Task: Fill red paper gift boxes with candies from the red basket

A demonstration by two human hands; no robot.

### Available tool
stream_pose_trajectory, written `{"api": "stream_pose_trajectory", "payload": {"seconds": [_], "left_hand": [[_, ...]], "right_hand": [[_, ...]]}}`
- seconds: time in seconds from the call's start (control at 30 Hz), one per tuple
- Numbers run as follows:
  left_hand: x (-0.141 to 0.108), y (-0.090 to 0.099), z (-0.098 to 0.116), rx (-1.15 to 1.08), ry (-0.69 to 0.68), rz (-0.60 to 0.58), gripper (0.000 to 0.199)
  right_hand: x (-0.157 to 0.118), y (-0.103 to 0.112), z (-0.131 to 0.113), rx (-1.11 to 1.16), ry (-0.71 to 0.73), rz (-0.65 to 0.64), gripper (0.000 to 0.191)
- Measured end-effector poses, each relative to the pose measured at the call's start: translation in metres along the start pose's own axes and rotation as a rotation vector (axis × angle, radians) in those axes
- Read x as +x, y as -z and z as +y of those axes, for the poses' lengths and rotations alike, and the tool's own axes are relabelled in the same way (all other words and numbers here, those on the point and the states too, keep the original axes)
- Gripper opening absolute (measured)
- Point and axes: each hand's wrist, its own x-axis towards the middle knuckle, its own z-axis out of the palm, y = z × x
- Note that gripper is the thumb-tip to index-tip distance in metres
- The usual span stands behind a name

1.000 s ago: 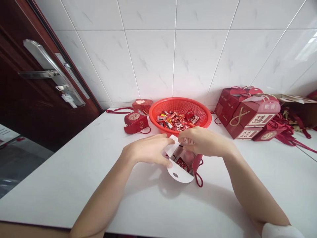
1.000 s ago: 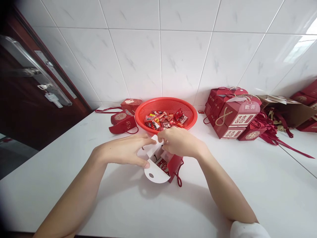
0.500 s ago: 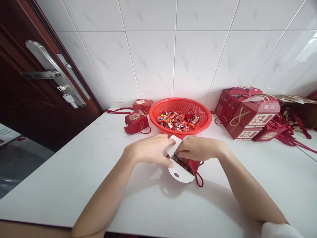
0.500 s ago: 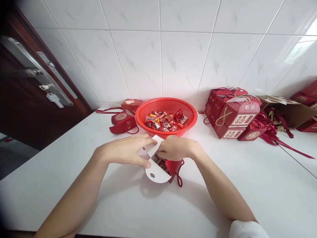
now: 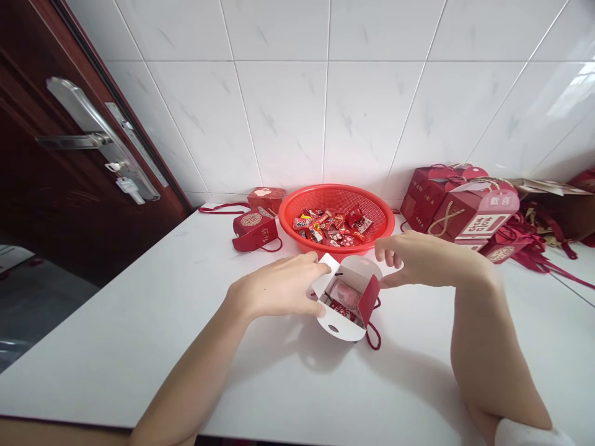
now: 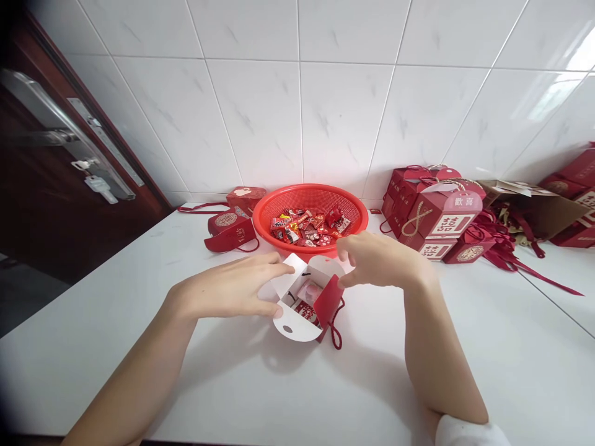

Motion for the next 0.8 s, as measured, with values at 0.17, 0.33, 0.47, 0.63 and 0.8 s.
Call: {"api": "stream_pose_trajectory", "payload": {"seconds": [0.17, 0.33, 0.47, 0.63, 0.8], "left_hand": [[0.001, 0.0, 0.005, -0.063, -0.143, 0.043, 0.044], [0.007, 0.0, 0.005, -0.159, -0.236, 0.007, 0.061], [0.014, 0.0, 0.004, -0.11, -0.22, -0.02, 0.036], [0.023, -0.005, 0.004, -0.039, -0.131, 0.082, 0.024], [0.027, -0.012, 0.0, -0.043, -0.018, 0.119, 0.046]], "right_hand": [[0.015, -0.011, -0.012, -0.144, -0.08, 0.0, 0.031], [0.03, -0.018, -0.027, -0.162, -0.003, -0.045, 0.029], [0.028, -0.012, -0.024, -0.095, 0.047, -0.037, 0.029], [0.019, -0.009, -0.008, 0.155, 0.24, -0.059, 0.013], [0.009, -0.021, -0.001, 0.173, 0.374, -0.11, 0.027]]}}
